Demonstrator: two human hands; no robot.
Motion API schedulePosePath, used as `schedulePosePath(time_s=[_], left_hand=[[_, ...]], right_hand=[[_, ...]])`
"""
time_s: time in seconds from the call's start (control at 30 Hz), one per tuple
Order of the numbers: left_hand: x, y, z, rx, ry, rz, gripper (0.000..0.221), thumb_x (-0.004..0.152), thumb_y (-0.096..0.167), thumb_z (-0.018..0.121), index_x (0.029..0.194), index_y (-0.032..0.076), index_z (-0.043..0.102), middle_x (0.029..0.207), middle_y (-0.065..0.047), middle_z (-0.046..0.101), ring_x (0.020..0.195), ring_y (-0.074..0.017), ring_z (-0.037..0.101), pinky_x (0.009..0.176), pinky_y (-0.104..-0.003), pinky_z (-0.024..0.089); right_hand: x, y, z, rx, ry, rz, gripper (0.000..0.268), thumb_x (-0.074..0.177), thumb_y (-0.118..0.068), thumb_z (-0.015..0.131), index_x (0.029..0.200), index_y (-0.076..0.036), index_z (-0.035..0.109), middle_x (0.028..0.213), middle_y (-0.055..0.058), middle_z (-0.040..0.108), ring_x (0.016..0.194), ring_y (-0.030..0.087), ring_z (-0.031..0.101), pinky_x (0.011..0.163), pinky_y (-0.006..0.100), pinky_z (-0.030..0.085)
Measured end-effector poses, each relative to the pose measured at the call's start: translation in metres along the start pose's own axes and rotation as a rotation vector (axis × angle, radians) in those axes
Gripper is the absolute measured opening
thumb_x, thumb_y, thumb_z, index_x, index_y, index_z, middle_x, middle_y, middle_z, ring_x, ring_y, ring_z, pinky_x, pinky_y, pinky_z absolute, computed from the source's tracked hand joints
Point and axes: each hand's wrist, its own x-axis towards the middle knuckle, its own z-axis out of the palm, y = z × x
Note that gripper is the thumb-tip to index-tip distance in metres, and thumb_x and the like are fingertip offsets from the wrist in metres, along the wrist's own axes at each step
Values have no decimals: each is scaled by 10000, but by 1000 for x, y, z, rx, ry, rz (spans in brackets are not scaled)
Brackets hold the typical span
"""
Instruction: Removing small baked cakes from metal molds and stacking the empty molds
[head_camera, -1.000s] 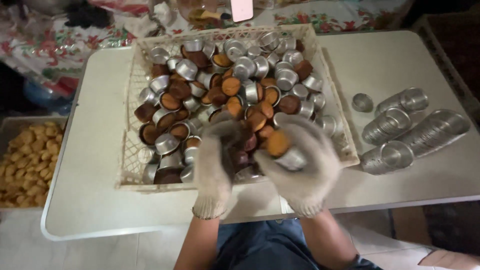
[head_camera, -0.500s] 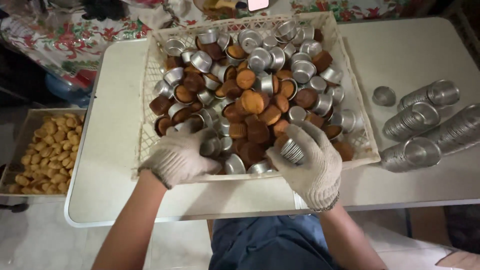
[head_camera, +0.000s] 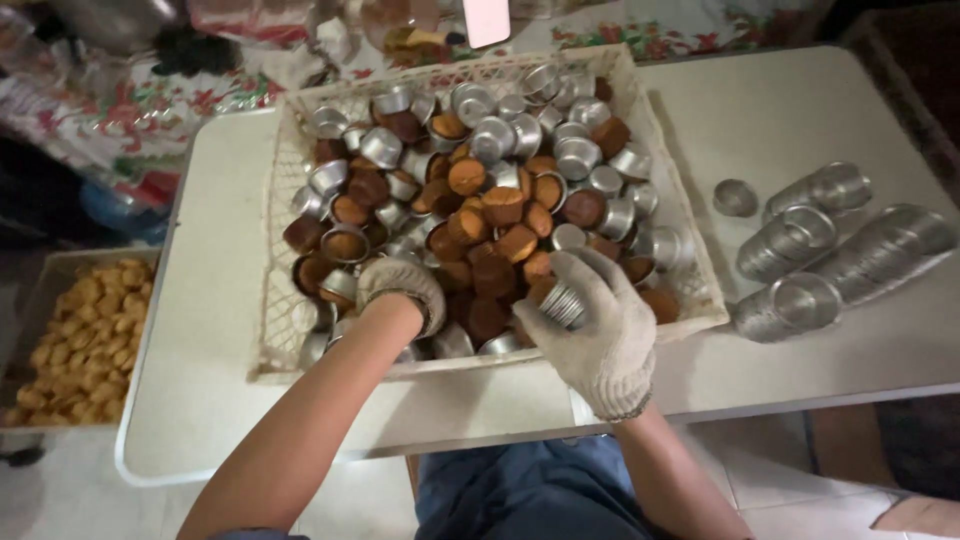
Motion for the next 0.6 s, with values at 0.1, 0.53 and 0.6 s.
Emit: schedulePosePath(time_s=[0.1,0.53,0.6], left_hand=[[58,-2,20,117,114,-16,530,933,416,519,1365,115,591,1261,-51,655,1228,-255,573,973,-313,431],[104,-36,32,42,352,-107,723,874,273,620,1437,-74,328,1160,-160,558,1008,-391,649,705,-471,620],[99,-34,25,33,341,-103,726,875,270,626,1442,-64,322,1158,-155,562,998,-382,649,701,-462,618]], right_hand=[[1,11,9,7,159,-163,622,611,-493,929,1175,-323,729,1240,-12,702,1070,283,726,895,450,607],[2,5,-1,61,162,-219,588,599,-443,925,1133,-284,739,1159,34,728,1008,339,739,819,494,629],[3,5,-1,65,171,-223,577,602,-438,928,1126,-284,742,1147,37,731,993,340,741,806,496,630]])
